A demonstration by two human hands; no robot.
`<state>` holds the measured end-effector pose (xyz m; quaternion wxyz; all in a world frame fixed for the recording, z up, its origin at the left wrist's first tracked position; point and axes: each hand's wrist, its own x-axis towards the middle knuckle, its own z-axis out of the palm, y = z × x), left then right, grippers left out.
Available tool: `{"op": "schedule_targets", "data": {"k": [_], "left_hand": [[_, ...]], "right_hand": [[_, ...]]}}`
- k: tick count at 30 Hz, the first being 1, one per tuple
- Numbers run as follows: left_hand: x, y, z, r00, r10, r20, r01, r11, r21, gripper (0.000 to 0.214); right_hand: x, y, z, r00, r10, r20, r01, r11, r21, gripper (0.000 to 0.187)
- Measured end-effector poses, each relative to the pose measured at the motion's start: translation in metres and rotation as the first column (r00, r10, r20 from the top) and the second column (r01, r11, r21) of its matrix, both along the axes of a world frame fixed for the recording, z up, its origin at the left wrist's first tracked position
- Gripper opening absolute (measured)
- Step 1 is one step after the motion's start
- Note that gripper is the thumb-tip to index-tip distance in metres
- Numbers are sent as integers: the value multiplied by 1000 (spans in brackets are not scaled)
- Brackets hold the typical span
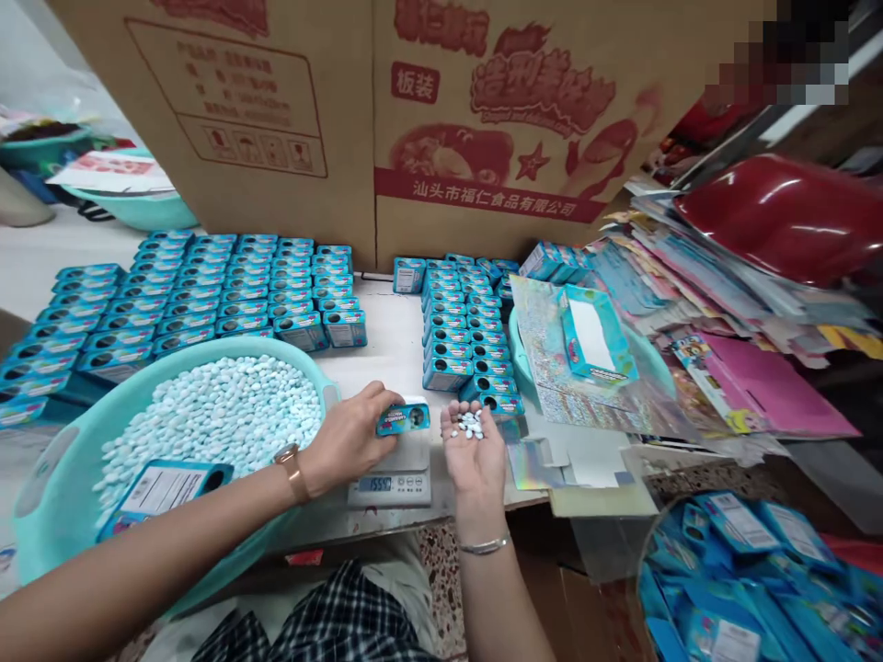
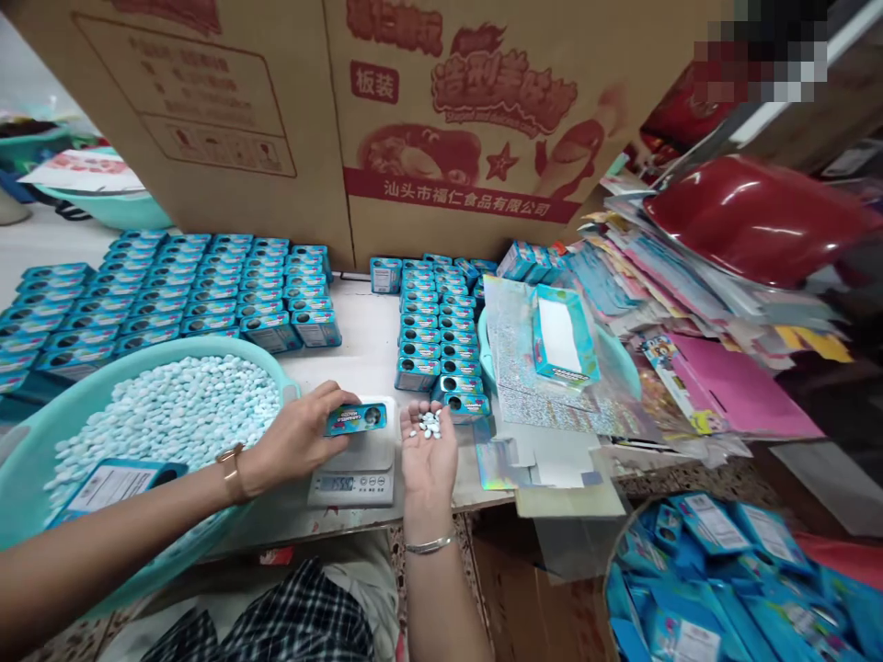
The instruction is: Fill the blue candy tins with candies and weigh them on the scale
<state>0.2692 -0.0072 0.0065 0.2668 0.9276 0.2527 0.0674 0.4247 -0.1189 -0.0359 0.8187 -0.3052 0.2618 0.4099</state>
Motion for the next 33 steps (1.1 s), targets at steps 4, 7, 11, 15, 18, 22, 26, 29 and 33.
{"op": "schedule_targets", "data": {"k": [4, 7, 11, 15, 18, 22, 26, 29, 33], "left_hand": [[13, -9, 38, 992, -125, 31, 121, 987, 110, 42], [29, -14, 49, 976, -216, -5, 212, 951, 225, 38], [42, -14, 46, 965, -247, -83, 260, 930, 259, 33], [44, -13, 56, 974, -218, -64, 227, 937, 265, 34], [44, -13, 59, 973, -213, -95, 231, 930, 287, 33], [44, -12, 49, 972, -191, -139, 224, 932, 285, 41], [41, -10, 50, 975, -183, -130, 212, 939, 269, 39], [37, -10, 56, 977, -180, -114, 203, 950, 237, 39], [33, -12, 62, 981, -176, -82, 190, 958, 216, 42]], "right_hand": [[-3, 8, 3, 1000, -9, -9, 10, 998, 55, 27], [-6, 18, 2, 1000, -17, -4, 17, 994, 104, 27], [-10, 26, -1, 1000, 4, -5, -4, 994, 113, 26], [-11, 25, 0, 999, 4, -54, 4, 989, 147, 23], [-12, 25, 3, 999, 6, -49, 5, 978, 208, 24], [-14, 26, 4, 998, 50, -43, -39, 976, 216, 31], [-13, 25, 3, 997, 35, -63, -21, 977, 210, 28], [-11, 23, 2, 996, 24, -81, -8, 981, 194, 26], [-10, 21, -2, 999, 18, -51, -9, 986, 164, 21]]}}
